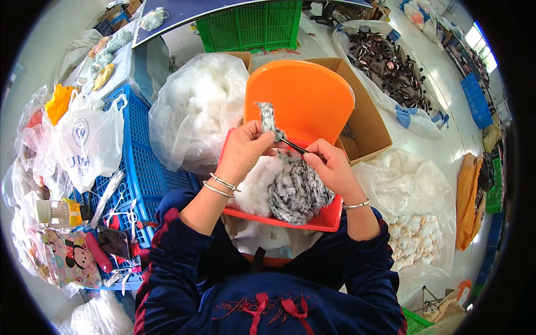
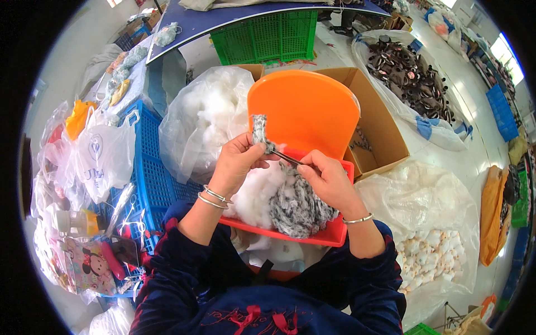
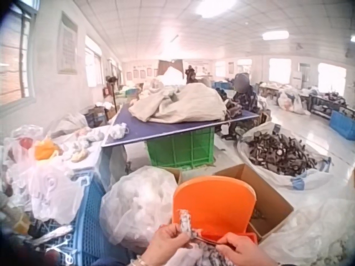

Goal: The person sits on the floor and uses a metal tool to stuff white fluffy material into a grey patterned fabric item held in a red tray. They repeatedly insert the tool, push the stuffing inside, and adjust the fabric to pack the material.

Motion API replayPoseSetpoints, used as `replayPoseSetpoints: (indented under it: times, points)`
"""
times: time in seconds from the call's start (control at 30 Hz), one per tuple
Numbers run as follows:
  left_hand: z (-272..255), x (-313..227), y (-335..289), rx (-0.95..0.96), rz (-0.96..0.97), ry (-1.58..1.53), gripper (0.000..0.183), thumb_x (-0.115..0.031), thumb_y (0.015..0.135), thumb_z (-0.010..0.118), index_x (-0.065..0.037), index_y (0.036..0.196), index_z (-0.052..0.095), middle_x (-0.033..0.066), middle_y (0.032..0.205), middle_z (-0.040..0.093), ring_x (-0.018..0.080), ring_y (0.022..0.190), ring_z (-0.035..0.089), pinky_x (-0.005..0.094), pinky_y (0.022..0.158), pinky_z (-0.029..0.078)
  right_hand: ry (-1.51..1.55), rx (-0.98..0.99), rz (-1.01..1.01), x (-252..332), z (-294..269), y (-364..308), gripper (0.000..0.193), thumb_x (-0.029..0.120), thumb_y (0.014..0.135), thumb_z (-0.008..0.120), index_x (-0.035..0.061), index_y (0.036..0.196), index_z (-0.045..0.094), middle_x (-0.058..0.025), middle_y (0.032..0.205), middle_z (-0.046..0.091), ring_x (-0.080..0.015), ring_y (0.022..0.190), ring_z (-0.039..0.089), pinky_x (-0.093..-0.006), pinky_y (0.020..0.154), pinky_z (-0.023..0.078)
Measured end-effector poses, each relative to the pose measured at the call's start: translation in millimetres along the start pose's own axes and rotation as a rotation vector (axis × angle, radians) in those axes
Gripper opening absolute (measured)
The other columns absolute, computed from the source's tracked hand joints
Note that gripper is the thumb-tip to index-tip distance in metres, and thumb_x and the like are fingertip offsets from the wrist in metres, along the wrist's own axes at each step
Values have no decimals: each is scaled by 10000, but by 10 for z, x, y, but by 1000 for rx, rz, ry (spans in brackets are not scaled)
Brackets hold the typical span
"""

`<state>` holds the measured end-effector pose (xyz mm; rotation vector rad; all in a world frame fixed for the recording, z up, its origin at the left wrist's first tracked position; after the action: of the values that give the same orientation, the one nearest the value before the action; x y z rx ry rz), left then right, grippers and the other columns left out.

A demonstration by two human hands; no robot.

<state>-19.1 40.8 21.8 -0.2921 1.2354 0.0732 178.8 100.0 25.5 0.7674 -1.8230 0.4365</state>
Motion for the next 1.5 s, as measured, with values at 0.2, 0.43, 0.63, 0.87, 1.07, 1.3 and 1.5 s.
replayPoseSetpoints:
  times: [0.2, 0.43, 0.63, 0.87, 1.07, 1.3, 1.5]
  points:
    - [20, -28, -20, 5, -2, 1, 101, -76, 905, 575, 15, 936, 606, 74, 905, 679, 166, 836, 705, 240, 682, 548, -26, -35, -38, 17, -16, 0, 109, 90, 919, 603, -4, 875, 569, 15, 707, 537, -50, 654, 459, -221, 583, 393]
    - [9, -72, -23, 126, -71, 94, 237, -118, 935, 572, 10, 1128, 620, 96, 1036, 703, 144, 880, 687, 247, 738, 538, -54, -29, -63, 63, -28, -3, 113, 79, 917, 604, -8, 867, 552, -29, 684, 532, -107, 630, 483, -264, 572, 398]
    - [-9, -115, -37, 157, -78, 130, 243, -130, 936, 581, 14, 1116, 658, 91, 991, 713, 134, 862, 690, 232, 733, 537, -52, -47, -69, 56, -49, -12, 100, 64, 912, 607, -12, 871, 556, -27, 676, 525, -104, 621, 477, -263, 563, 392]
    - [7, -129, -44, 148, -93, 123, 241, -112, 929, 579, 17, 1117, 654, 102, 974, 714, 143, 850, 697, 230, 725, 541, -68, -40, -64, 94, -55, -17, 97, 64, 909, 606, -8, 865, 559, -30, 667, 525, -105, 604, 475, -265, 551, 385]
    - [5, -150, -44, 134, -30, 139, 226, -117, 923, 593, 18, 1092, 658, 83, 949, 707, 136, 823, 688, 236, 725, 540, -99, -50, -104, 116, -59, -15, 105, 67, 906, 612, -6, 855, 557, -50, 665, 530, -125, 597, 488, -270, 551, 387]
    - [-51, -116, -14, 108, -60, 216, 159, -129, 900, 651, 7, 972, 687, 44, 803, 683, 93, 669, 634, 228, 669, 525, -102, -33, -84, 133, -58, -28, 101, 63, 902, 616, -2, 857, 554, -49, 660, 525, -132, 590, 488, -277, 545, 383]
    - [-45, -95, -11, 118, -52, 237, 164, -167, 896, 677, -5, 867, 687, 32, 742, 672, 75, 630, 613, 210, 618, 505, -96, -20, -78, 124, -38, -31, 95, 61, 900, 618, 1, 857, 557, -39, 659, 519, -111, 583, 475, -268, 536, 374]
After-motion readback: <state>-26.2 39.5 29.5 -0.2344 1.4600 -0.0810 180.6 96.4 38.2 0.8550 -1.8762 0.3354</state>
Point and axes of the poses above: each hand's wrist, its own y-axis towards the middle knuckle, its own z-axis out of the palm, x = y × z, the point moved 4 cm from there along y, towards the middle knuckle
